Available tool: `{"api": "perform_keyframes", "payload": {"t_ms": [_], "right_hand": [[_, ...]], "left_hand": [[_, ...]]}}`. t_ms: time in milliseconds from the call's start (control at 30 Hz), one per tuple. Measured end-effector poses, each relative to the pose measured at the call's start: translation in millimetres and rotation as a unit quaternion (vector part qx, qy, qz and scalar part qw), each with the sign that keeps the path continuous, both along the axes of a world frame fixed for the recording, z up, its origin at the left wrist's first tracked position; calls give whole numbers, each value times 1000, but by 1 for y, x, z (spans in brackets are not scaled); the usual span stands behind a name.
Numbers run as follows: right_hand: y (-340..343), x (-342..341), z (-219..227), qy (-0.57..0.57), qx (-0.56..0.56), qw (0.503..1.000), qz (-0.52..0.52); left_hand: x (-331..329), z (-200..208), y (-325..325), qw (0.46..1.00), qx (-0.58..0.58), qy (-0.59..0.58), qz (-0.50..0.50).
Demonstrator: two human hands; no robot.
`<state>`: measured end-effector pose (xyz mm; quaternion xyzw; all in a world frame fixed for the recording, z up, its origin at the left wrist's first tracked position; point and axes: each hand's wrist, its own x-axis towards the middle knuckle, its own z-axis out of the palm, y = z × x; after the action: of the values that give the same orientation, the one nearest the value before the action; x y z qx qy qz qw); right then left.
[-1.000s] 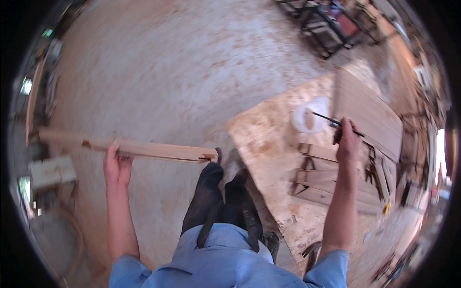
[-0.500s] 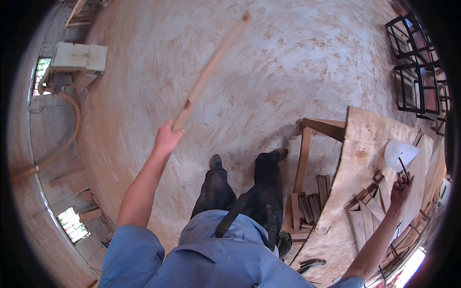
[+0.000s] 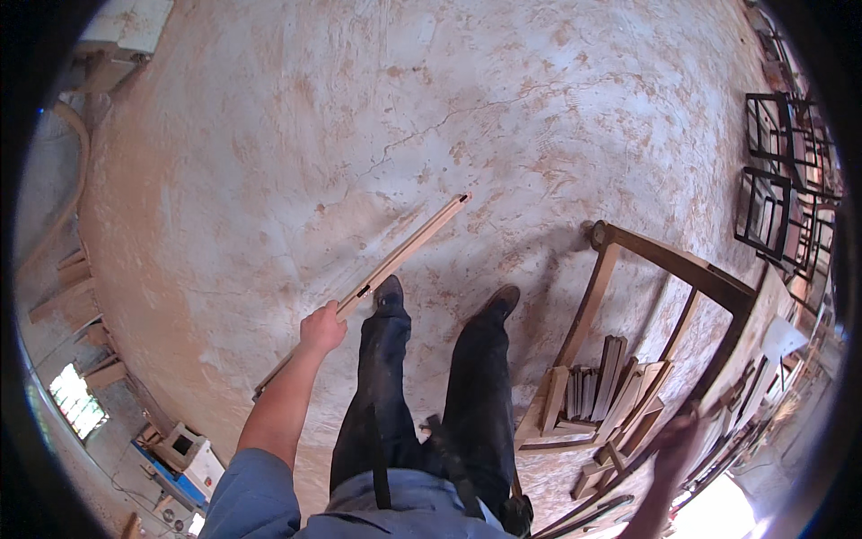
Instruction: The person assembles wooden frame components by hammering joints, handling a finished wooden door, and applying adhesive with a brush to the grooves of wooden slats before joining them together.
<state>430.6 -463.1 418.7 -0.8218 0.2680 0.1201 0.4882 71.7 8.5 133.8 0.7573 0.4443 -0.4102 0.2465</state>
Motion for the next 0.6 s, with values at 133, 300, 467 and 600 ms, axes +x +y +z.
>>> {"api": "perform_keyframes", "payload": {"t_ms": [133,300,467,600], "right_hand": [[77,-105,-95,192,77,967,150],[90,-140,-187,270,80,949,142],[57,-142,-236,244,-7,961,129],[29,-140,-264,257,-76,956,121]], "left_hand": [[-24,-79,10,1000,4,-30,8],[-51,-202,17,995,30,-94,15],[-77,-291,17,996,46,-76,21],[-79,-345,9,991,110,-81,-12]]}}
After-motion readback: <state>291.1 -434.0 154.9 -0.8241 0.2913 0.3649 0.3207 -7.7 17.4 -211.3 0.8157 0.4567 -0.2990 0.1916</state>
